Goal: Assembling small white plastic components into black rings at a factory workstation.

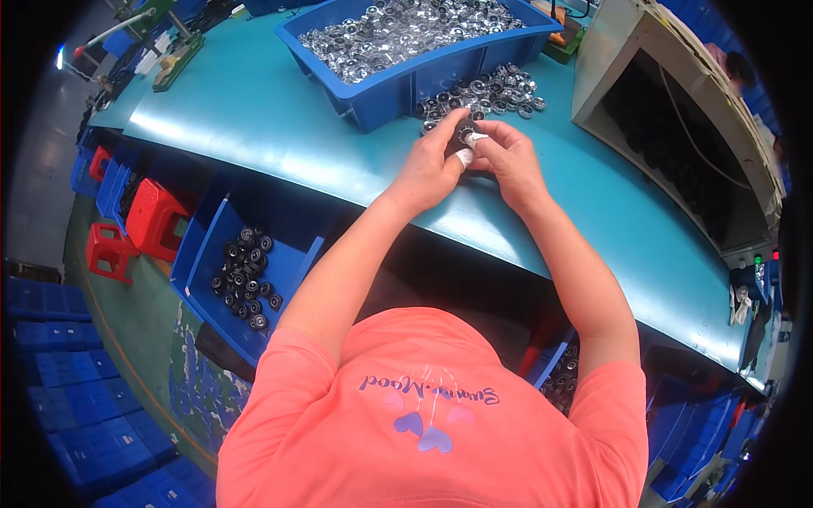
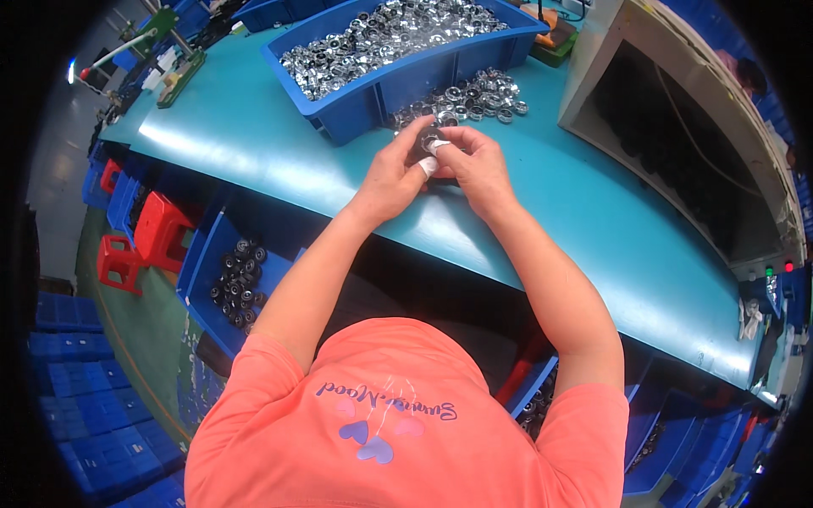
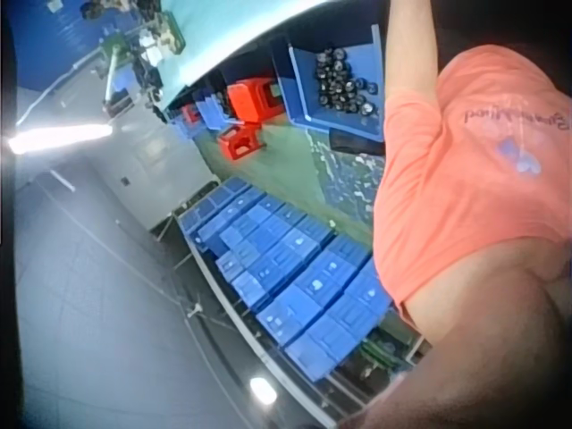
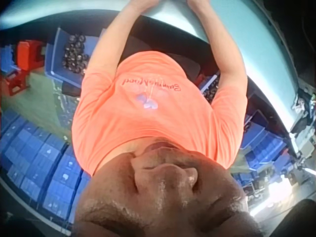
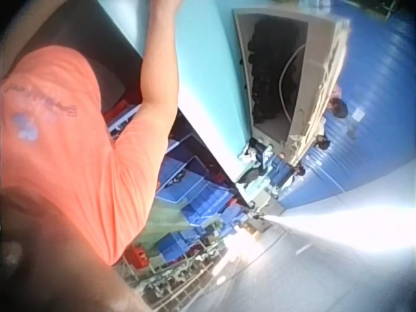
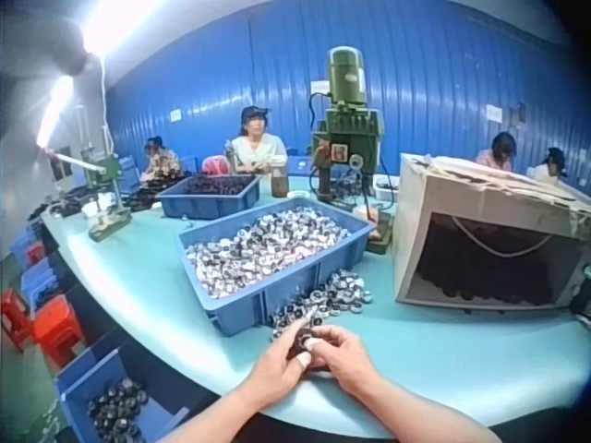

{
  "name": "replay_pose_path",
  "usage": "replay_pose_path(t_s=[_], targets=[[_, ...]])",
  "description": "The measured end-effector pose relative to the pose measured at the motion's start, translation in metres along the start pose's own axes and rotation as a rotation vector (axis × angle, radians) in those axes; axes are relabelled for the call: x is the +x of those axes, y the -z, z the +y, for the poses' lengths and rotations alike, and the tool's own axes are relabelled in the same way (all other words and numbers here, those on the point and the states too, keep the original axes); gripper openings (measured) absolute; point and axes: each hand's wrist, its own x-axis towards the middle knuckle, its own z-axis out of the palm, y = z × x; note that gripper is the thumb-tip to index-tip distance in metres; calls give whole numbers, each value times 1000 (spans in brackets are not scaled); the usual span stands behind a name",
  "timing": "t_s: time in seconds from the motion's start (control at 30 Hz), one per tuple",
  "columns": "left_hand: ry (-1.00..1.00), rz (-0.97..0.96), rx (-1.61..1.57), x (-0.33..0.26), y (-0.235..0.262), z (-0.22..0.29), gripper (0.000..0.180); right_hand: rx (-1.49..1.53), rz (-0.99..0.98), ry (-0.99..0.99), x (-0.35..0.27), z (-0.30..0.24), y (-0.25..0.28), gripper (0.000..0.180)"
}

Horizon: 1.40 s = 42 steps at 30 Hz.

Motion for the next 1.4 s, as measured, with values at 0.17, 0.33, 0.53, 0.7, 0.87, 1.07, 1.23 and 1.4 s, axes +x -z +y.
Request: replay_pose_path(t_s=[0.17,0.33,0.53,0.7,0.87,1.07,1.23,1.4], targets=[[42,-11,9,1,-1,6,56,35,5,6,2,3,1,37],[-165,77,219,0,-4,0,56,72,0,-17,7,7,4,35],[-270,138,377,-3,-7,4,52,60,19,-8,5,8,2,34],[-262,104,425,-2,-7,2,51,61,9,-22,6,12,3,33],[108,-5,-116,3,1,2,53,172,-102,-151,7,3,13,37],[185,-31,-310,1,7,10,54,188,-137,-116,4,-4,11,42],[-40,48,56,-1,-2,4,52,125,-88,-116,9,3,15,43],[-228,105,344,-3,-7,5,48,76,-40,-93,8,9,15,42]])
